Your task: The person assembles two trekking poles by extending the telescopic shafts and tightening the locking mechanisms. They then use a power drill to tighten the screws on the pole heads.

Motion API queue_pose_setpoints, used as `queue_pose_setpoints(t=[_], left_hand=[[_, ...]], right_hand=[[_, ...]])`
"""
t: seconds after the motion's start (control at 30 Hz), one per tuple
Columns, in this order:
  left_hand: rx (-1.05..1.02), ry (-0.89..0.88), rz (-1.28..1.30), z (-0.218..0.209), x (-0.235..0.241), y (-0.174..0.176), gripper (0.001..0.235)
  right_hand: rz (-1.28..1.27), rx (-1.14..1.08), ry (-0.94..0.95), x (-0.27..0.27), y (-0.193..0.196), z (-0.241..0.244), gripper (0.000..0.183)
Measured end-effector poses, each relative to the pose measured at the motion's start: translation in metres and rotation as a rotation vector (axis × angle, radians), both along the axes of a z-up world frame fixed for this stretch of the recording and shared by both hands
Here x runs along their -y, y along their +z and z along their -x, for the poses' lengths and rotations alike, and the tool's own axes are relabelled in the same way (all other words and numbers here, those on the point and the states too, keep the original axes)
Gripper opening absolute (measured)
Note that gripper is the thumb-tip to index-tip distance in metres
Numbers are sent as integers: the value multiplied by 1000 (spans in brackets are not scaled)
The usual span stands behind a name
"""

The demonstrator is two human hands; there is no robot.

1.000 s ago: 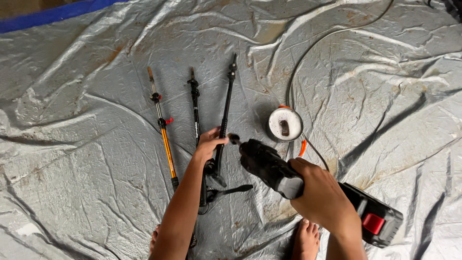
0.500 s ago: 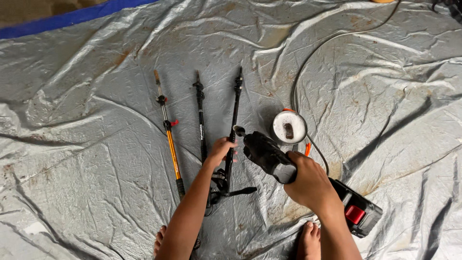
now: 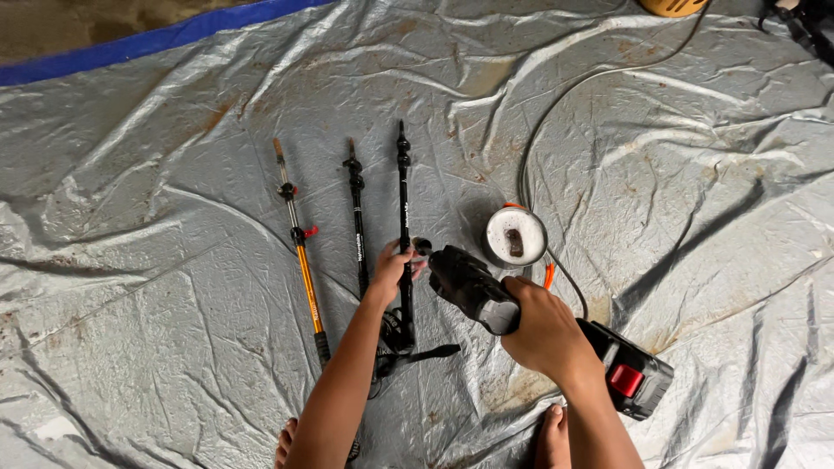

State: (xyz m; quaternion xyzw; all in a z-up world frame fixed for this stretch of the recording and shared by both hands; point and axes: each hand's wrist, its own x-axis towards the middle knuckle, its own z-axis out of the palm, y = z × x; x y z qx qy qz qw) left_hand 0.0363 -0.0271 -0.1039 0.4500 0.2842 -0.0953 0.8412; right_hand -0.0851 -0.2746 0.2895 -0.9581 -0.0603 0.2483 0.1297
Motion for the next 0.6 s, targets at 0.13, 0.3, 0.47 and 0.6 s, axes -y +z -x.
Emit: queue_pose_setpoints(t=[0.13, 0.3, 0.47, 0.6], left_hand=[[-13, -48, 20, 4, -6, 24, 50], [-72, -16, -31, -13, -8, -5, 54], [-127, -100, -225, 5, -16, 1, 51], [-119, -237, -364, 21, -10, 4, 45]], right_hand=[[-15, 14, -16, -1, -7, -9, 58], [-67, 32, -82, 4, 2, -12, 75], [-67, 52, -100, 0, -11, -16, 80], [-114, 102, -141, 0, -16, -17, 79]])
